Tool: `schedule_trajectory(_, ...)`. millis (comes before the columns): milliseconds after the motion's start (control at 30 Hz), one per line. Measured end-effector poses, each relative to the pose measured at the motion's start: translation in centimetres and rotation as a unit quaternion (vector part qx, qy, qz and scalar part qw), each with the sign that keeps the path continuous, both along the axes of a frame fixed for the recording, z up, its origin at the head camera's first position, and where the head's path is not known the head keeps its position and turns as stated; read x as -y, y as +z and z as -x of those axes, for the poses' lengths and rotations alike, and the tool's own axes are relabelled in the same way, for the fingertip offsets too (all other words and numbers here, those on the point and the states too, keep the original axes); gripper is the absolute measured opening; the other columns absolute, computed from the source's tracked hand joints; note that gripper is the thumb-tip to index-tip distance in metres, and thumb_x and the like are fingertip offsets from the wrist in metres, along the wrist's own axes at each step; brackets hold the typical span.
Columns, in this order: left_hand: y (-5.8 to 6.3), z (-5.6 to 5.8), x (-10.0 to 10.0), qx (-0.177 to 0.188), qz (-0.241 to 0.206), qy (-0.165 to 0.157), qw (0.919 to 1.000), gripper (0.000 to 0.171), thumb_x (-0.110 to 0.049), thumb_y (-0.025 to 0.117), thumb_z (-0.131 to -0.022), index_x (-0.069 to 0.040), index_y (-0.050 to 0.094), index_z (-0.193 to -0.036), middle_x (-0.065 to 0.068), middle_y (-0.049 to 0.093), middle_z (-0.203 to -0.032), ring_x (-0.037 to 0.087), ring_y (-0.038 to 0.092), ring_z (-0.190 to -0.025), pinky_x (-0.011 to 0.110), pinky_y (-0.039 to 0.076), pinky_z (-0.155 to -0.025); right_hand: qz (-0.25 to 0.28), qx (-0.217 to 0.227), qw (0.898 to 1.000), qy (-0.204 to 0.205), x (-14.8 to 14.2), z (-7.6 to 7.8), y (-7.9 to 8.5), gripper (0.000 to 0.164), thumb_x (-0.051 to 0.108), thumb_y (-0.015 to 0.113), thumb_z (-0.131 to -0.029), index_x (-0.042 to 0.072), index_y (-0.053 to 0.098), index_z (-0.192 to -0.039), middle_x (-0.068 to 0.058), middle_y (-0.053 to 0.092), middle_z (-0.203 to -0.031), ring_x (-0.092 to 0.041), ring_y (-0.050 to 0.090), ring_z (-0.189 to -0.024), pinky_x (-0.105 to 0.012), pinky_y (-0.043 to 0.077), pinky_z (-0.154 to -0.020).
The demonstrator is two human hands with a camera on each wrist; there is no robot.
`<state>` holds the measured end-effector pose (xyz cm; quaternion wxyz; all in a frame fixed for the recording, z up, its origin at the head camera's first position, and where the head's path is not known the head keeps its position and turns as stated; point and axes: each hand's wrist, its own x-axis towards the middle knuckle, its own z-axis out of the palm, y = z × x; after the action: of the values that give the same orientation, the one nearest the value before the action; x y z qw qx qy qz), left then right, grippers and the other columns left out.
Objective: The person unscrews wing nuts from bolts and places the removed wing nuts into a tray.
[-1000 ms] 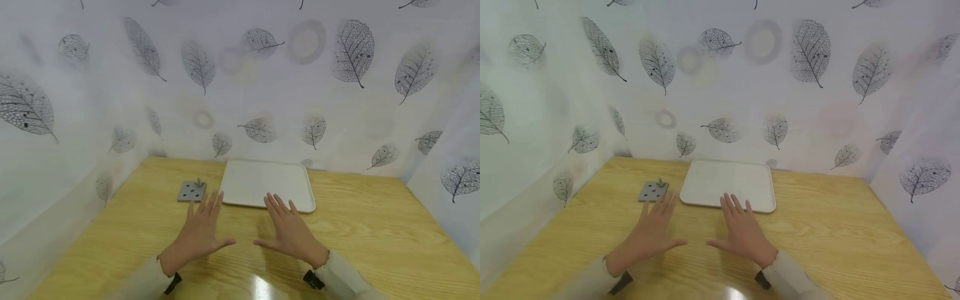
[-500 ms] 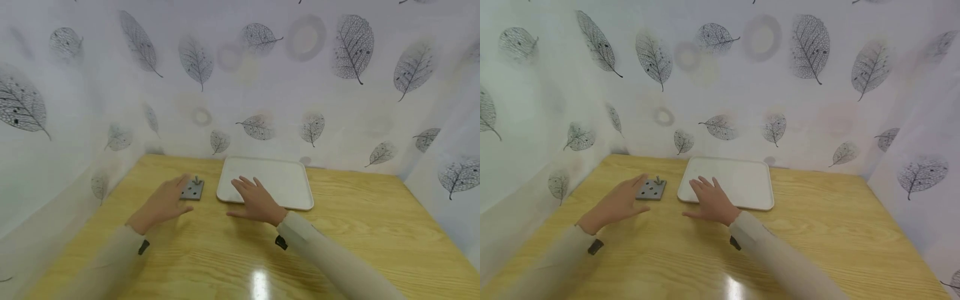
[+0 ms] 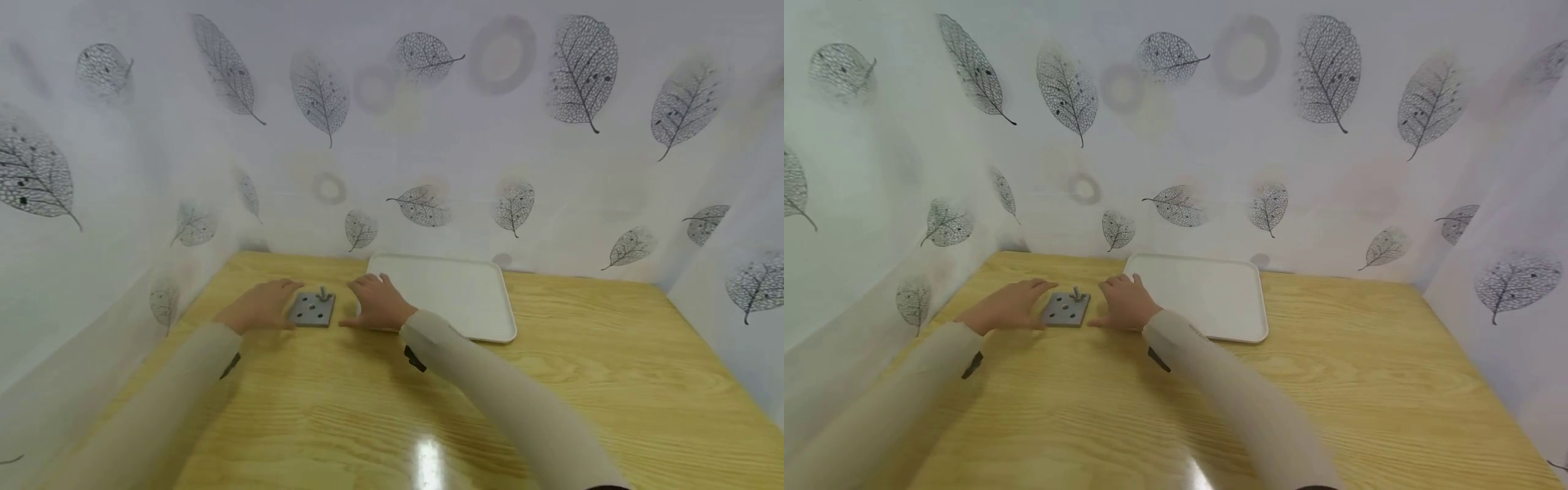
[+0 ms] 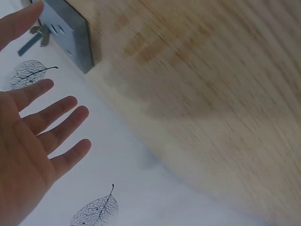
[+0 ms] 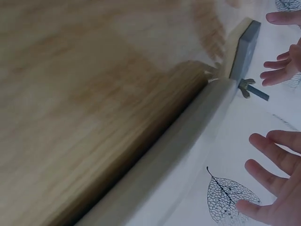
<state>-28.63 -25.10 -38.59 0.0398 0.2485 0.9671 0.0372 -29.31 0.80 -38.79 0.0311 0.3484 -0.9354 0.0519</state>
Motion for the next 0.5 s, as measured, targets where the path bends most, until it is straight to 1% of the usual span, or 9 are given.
schedule_trajectory(133, -0.1, 0.8, 0.0, 0.028, 0.01, 0.01, 0.9995, 0.092, -0.037, 0.079, -0.069, -0.001, 0.035, -0.142, 0.028, 0.044, -0.138, 0.046, 0.048, -0.12, 0.059, 0.039, -0.099, -0.03, 0.02, 0.999, -0.008, 1.7, 1.4, -0.7, 0.084, 0.064, 0.061, -0.078, 0.011, 0.042, -0.14, -0.006, 0.048, -0.141, -0.024, 0.041, -0.133, -0.055, 0.027, -0.111)
schedule_trajectory(233, -0.2, 1.4, -0.1, 0.048, 0.008, 0.014, 0.9987, 0.092, -0.04, 0.079, -0.067, -0.003, 0.039, -0.14, 0.026, 0.047, -0.135, 0.044, 0.051, -0.116, 0.059, 0.041, -0.096, -0.05, 0.029, 0.998, -0.013, 2.9, 2.6, -1.7, 0.086, 0.068, 0.061, -0.075, 0.013, 0.045, -0.138, -0.005, 0.049, -0.141, -0.025, 0.041, -0.133, -0.056, 0.027, -0.11)
schedule_trajectory(333, -0.4, 2.1, -0.1, 0.067, 0.007, 0.018, 0.9976, 0.09, -0.044, 0.079, -0.065, -0.006, 0.042, -0.138, 0.024, 0.049, -0.133, 0.041, 0.053, -0.112, 0.057, 0.043, -0.094, -0.064, 0.043, 0.997, -0.019, 4.1, 3.9, -2.9, 0.086, 0.073, 0.062, -0.07, 0.016, 0.049, -0.134, -0.001, 0.051, -0.137, -0.024, 0.042, -0.13, -0.056, 0.028, -0.109)
schedule_trajectory(367, -0.5, 2.3, -0.1, 0.074, 0.005, 0.019, 0.9971, 0.089, -0.044, 0.079, -0.065, -0.007, 0.043, -0.137, 0.024, 0.05, -0.132, 0.04, 0.054, -0.111, 0.056, 0.044, -0.093, -0.067, 0.046, 0.996, -0.02, 4.4, 4.2, -3.3, 0.086, 0.073, 0.062, -0.069, 0.017, 0.051, -0.133, 0.0, 0.053, -0.136, -0.023, 0.043, -0.129, -0.056, 0.029, -0.108)
schedule_trajectory(500, -0.8, 2.8, -0.2, 0.094, 0.0, 0.024, 0.9952, 0.089, -0.046, 0.08, -0.063, -0.01, 0.045, -0.137, 0.023, 0.049, -0.133, 0.037, 0.054, -0.11, 0.055, 0.045, -0.091, -0.083, 0.063, 0.994, -0.026, 5.5, 4.9, -3.8, 0.084, 0.073, 0.065, -0.066, 0.019, 0.053, -0.13, 0.0, 0.054, -0.132, -0.022, 0.045, -0.125, -0.054, 0.031, -0.107)
